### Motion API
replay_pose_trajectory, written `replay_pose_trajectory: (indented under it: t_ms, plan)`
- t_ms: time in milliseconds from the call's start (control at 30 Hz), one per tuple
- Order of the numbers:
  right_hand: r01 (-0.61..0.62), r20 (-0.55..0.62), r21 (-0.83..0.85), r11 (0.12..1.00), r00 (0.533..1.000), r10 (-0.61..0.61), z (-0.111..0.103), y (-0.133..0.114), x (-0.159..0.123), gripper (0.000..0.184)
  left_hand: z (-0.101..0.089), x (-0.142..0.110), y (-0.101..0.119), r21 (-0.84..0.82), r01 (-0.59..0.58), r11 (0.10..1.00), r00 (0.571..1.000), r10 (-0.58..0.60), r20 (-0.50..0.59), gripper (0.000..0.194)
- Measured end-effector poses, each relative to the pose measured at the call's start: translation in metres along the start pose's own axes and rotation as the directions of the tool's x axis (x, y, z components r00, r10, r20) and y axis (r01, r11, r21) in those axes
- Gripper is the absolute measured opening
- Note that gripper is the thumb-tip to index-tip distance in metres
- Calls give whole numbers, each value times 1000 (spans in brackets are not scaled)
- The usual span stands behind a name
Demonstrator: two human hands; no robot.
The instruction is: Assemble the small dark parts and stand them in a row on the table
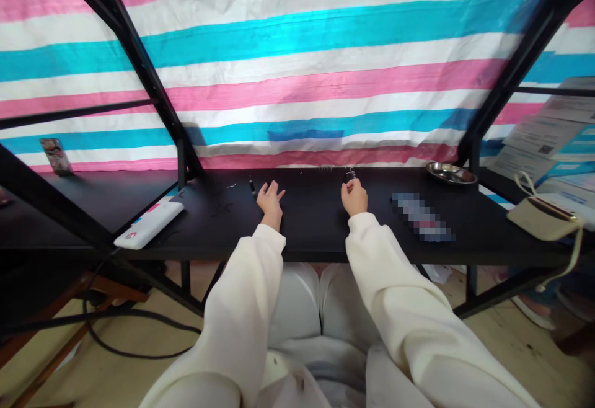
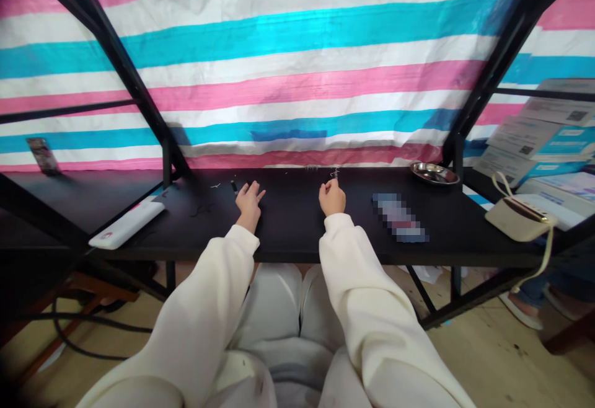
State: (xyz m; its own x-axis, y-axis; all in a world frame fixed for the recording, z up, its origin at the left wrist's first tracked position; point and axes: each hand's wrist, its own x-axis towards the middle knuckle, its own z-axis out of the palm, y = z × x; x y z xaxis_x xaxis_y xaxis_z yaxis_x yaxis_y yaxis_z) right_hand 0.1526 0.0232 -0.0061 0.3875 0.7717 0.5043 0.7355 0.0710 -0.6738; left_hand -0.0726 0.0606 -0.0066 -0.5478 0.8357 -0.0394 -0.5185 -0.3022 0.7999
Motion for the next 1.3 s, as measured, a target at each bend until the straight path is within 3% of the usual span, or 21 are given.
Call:
replay_pose_trajectory:
  t_ms: [267, 467, 633, 733, 867, 1033, 1133, 1300]
  plan:
    - [21, -21, 29, 999, 1000, -21, -1, -2, -1, 13, 0, -4, 3, 97, 1, 995, 1000, 1, -23, 19]
    - [50, -30, 43, 998, 998, -49, -1, -2, -1, 14, 3, -12, 6, 124, 101, 987, 971, -125, 202, 14]
    - [100, 0, 157, 983, 995, -101, 1, -3, -2, 15, 5, -20, 6, 217, 152, 964, 856, -238, 460, 16]
    - [117, 176, 414, 903, 963, -206, 7, -5, -5, 23, 5, -22, 4, 283, 177, 943, 756, -314, 574, 19]
    - [-75, 440, 635, 769, 853, -280, 14, -12, -11, 40, 5, -27, 4, 367, 180, 913, 661, -389, 642, 23]
    - [-164, 491, 672, 722, 828, -269, 11, -19, -13, 44, 5, -35, 8, 459, 171, 872, 588, -464, 663, 24]
    - [-155, 499, 663, 732, 821, -278, 10, -18, -12, 41, 6, -36, 8, 480, 176, 859, 596, -481, 643, 24]
    - [-154, 435, 629, 762, 882, -181, 14, -12, -8, 39, 5, -28, 3, 389, 145, 910, 749, -357, 557, 19]
